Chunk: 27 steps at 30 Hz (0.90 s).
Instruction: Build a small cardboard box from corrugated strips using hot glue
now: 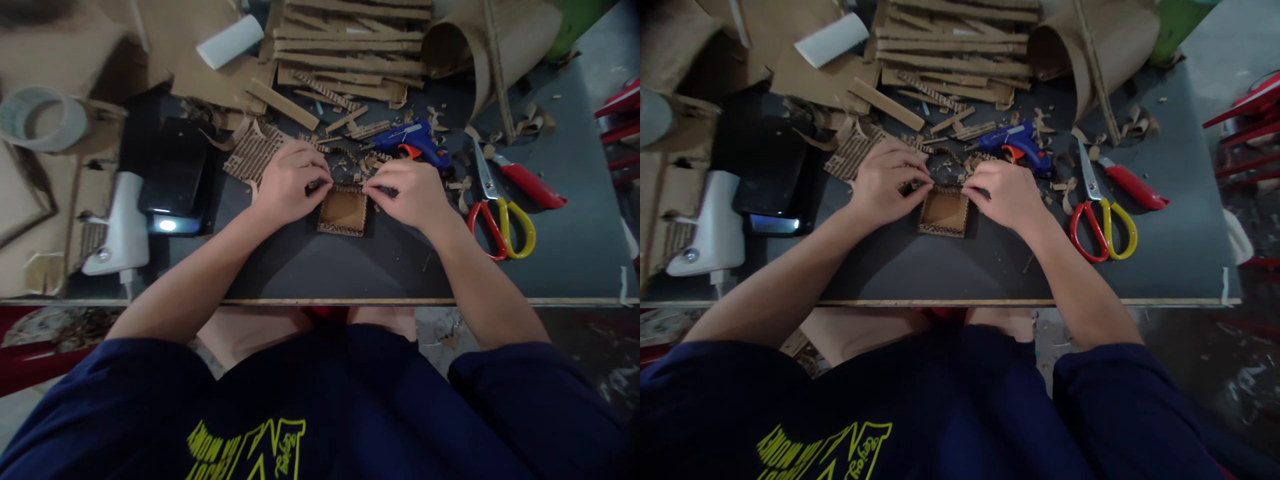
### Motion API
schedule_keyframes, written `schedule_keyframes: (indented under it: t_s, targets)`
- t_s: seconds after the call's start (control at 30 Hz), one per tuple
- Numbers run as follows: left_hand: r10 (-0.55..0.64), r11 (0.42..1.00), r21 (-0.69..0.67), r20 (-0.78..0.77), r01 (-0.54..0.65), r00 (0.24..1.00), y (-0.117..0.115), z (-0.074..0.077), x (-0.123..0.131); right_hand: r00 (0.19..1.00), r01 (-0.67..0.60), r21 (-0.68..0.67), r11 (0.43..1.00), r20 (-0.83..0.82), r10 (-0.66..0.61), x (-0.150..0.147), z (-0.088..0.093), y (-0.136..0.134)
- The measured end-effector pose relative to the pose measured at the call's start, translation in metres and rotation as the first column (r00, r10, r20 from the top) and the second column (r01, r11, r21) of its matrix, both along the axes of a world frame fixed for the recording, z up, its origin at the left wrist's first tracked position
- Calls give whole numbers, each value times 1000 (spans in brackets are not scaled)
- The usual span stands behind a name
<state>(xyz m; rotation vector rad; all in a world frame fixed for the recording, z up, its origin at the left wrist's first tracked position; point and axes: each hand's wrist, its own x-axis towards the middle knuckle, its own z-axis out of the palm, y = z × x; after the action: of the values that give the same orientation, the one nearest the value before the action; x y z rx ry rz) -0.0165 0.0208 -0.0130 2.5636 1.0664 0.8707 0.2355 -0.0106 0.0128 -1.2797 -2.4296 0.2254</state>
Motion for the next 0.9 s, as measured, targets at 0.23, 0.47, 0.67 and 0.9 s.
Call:
schedule_keyframes:
  t_s: [0.23,0.47,0.67,0.9]
  targets:
    - [6,1000,-29,18,-6,1000,2,-3,0,1000,2,-6,1000,31,-2,0,4,0]
    - [-1,1000,-26,22,1,1000,1,-1,0,1000,7,-48,999,-9,-8,-1,5,0]
    - [-1,999,-41,27,2,1000,1,-1,0,998,27,-43,999,-49,-29,-2,0,0]
    - [9,999,-46,32,-7,999,1,0,1,999,35,11,999,30,-35,-1,3,-2]
